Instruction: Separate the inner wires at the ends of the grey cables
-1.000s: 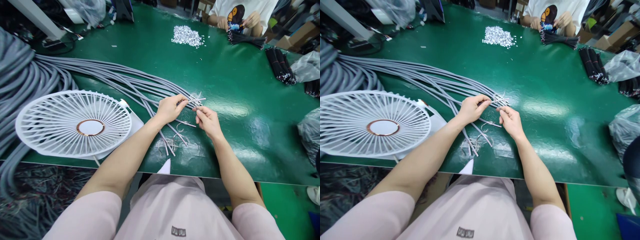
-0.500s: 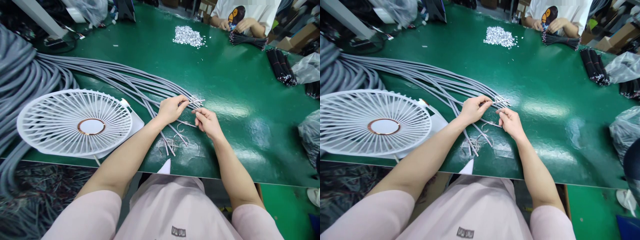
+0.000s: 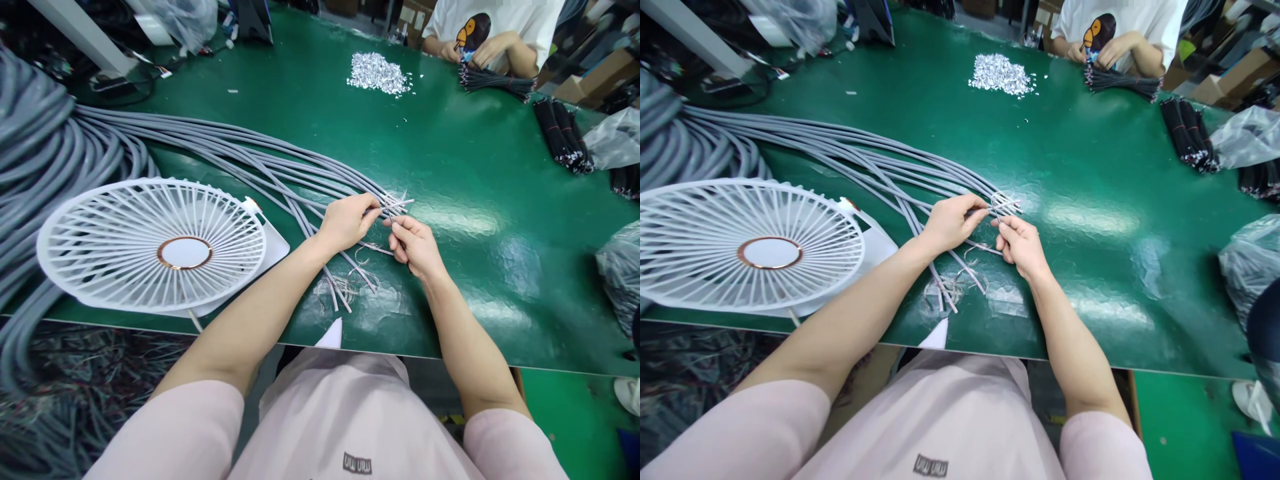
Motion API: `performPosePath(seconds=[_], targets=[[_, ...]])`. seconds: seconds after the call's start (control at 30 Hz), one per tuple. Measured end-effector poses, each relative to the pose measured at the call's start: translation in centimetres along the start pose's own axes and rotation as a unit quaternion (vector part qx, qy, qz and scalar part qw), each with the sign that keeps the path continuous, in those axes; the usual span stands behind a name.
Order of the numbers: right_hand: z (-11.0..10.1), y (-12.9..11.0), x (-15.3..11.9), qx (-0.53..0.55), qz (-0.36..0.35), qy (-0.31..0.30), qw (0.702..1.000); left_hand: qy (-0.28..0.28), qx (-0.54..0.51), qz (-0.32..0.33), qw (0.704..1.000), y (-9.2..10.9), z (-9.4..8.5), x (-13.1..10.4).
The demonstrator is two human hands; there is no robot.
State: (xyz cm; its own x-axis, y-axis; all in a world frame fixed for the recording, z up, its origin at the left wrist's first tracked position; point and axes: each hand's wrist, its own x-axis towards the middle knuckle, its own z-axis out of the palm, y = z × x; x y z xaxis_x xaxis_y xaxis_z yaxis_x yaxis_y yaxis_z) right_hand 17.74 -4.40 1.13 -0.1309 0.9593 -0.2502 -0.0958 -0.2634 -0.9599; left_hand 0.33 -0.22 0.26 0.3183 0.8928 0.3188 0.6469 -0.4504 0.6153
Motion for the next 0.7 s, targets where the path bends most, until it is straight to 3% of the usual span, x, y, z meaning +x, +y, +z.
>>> performPosePath(seconds=[0.17,0.4,0.7], targets=[[0.5,-0.1,-0.2,0.039,-0.001,-0.005,0.999,0.004,-0.006,0.024,1.0,-0.2,0.3,0.0],[0.6,0.1,0.6,-0.006,-0.04,0.034,0.999,-0.003,0.005,0.039,0.999,-0.2,0.5,-0.2],[0.8,-0.6,-1.7,-0.182,-0.184,0.04,0.965,-0.007,-0.032,-0.005,0.999,-0.2,0.3,0.1]])
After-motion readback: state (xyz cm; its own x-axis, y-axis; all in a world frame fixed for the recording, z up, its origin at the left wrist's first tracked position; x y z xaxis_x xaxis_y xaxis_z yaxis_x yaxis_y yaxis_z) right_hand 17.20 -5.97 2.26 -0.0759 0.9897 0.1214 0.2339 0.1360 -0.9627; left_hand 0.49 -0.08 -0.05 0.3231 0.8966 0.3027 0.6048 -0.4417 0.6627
